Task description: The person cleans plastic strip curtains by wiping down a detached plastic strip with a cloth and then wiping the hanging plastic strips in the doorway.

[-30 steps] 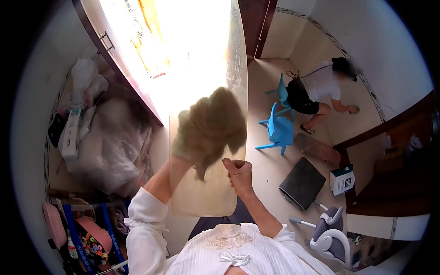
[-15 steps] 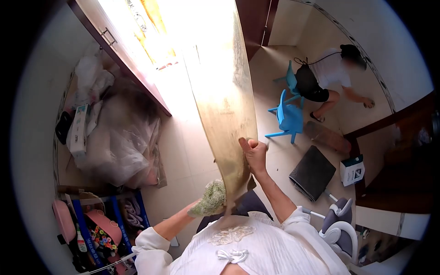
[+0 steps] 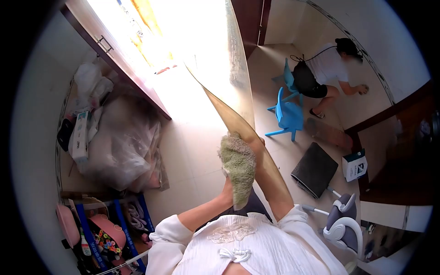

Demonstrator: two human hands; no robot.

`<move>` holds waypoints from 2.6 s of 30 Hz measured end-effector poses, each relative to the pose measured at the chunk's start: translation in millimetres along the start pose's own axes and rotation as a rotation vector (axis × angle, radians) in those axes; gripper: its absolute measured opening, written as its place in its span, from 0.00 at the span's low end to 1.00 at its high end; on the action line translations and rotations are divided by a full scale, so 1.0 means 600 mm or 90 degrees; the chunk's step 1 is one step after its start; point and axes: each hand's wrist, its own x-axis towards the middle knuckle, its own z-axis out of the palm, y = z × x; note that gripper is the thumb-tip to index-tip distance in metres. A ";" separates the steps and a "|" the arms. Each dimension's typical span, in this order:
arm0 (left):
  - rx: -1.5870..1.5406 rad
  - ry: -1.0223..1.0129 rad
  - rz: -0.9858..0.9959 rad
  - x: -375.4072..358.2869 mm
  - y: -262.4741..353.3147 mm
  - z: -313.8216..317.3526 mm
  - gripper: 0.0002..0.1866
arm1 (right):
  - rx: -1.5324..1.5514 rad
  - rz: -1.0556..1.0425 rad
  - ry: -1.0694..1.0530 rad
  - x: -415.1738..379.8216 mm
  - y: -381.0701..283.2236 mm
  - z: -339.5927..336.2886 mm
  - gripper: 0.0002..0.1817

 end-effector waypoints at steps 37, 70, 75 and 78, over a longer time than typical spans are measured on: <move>0.720 -0.047 0.661 0.061 0.063 0.082 0.17 | 0.366 0.582 -0.033 0.052 -0.040 -0.012 0.13; -0.130 0.335 0.178 0.023 -0.033 -0.106 0.10 | 0.201 0.575 -0.052 0.072 -0.002 -0.034 0.28; 0.003 0.302 0.334 0.023 0.078 -0.102 0.10 | 0.258 0.574 -0.026 0.089 -0.047 -0.045 0.25; 0.348 0.224 0.531 0.049 0.126 -0.024 0.09 | 0.274 0.505 -0.024 0.092 -0.078 -0.022 0.14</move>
